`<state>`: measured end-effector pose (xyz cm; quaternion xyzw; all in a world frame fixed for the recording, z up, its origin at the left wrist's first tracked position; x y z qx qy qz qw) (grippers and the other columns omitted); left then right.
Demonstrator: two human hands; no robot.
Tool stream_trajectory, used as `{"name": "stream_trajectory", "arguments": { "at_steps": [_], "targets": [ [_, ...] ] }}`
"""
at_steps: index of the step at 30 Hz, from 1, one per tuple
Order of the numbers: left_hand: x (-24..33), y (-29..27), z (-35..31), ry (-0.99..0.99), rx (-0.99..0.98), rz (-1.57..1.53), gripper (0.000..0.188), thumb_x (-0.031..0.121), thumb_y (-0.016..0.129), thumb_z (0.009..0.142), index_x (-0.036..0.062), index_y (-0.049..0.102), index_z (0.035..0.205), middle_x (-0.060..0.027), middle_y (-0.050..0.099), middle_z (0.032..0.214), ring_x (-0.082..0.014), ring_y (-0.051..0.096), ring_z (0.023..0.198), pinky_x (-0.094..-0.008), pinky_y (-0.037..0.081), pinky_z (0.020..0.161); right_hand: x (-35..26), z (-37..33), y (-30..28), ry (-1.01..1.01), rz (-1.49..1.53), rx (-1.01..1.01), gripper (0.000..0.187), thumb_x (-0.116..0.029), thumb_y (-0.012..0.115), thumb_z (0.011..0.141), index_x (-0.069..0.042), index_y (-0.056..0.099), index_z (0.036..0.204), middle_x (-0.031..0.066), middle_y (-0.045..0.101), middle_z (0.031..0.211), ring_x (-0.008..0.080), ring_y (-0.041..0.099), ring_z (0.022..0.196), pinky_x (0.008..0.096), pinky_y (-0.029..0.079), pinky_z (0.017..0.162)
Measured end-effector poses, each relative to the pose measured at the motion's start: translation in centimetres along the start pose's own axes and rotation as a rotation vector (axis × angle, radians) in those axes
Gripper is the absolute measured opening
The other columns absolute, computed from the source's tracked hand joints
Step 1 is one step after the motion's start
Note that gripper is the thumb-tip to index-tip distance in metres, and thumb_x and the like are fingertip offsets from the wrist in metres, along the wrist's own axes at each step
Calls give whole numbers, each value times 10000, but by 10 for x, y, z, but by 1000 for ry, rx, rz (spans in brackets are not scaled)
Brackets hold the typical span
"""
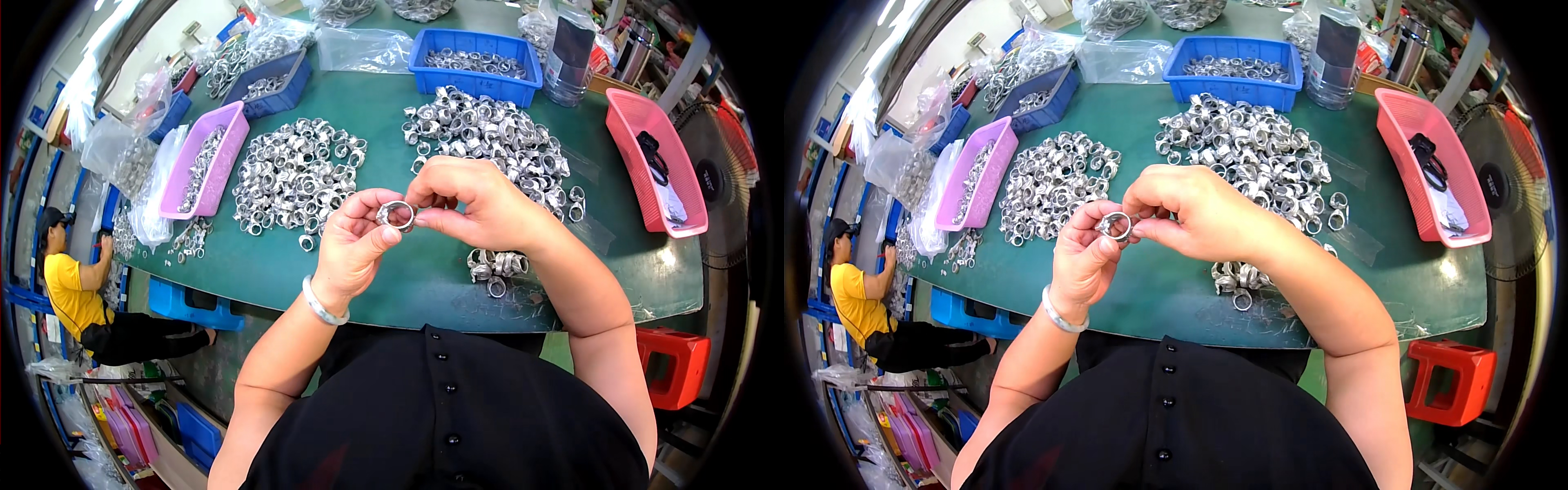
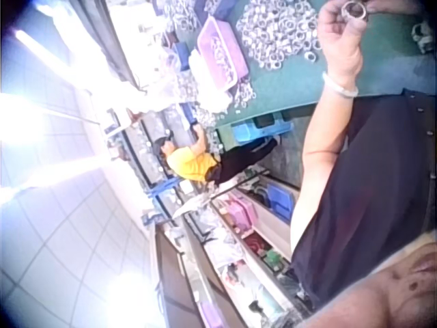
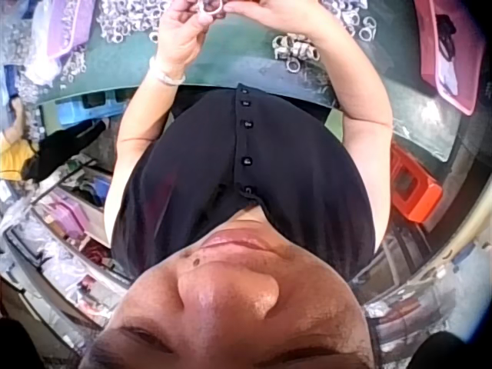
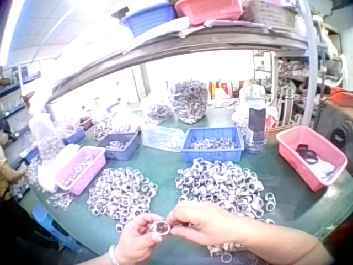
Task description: The person picks up metal rings from a pile on a green table, turns them over by hand, and places them into a clear plastic bag or onto a separate pile.
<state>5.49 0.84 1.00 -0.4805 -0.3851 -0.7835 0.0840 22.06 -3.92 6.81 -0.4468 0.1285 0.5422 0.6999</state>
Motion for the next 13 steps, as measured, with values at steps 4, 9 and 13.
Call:
{"name": "stream_trajectory", "arguments": {
  "at_steps": [4, 9, 13],
  "targets": [
    [-1, -2, 0, 35, -26, -10, 381, 8, 681, 770, 8, 538, 1124, -67, 618, 991, -141, 589, 941, -276, 475, 850, -3, 1, 0, 26, -4, -3, 167, -6, 687, 704, -31, 604, 847, 37, 571, 747, 135, 554, 652, 249, 447, 542],
    [4, -3, 1, 73, -63, 75, 386, 8, 688, 764, 15, 545, 1122, -69, 620, 995, -142, 592, 940, -275, 480, 842, -2, 0, 0, 18, -27, -10, 170, -6, 690, 700, -32, 603, 844, 36, 574, 750, 138, 559, 658, 252, 449, 541],
    [5, -3, 1, 89, -50, 111, 399, 4, 689, 762, 18, 542, 1133, -74, 622, 1012, -151, 593, 953, -278, 481, 839, -3, 0, -1, 45, -24, -57, 186, -54, 684, 706, -33, 595, 868, 80, 587, 796, 230, 598, 721, 311, 481, 614]
  ]
}}
Point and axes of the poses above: each hand's wrist, its own z-axis towards the middle knuckle, its own y-axis out of the palm, x = y × z, the point moved 3 cm from there along z, towards the middle knuckle
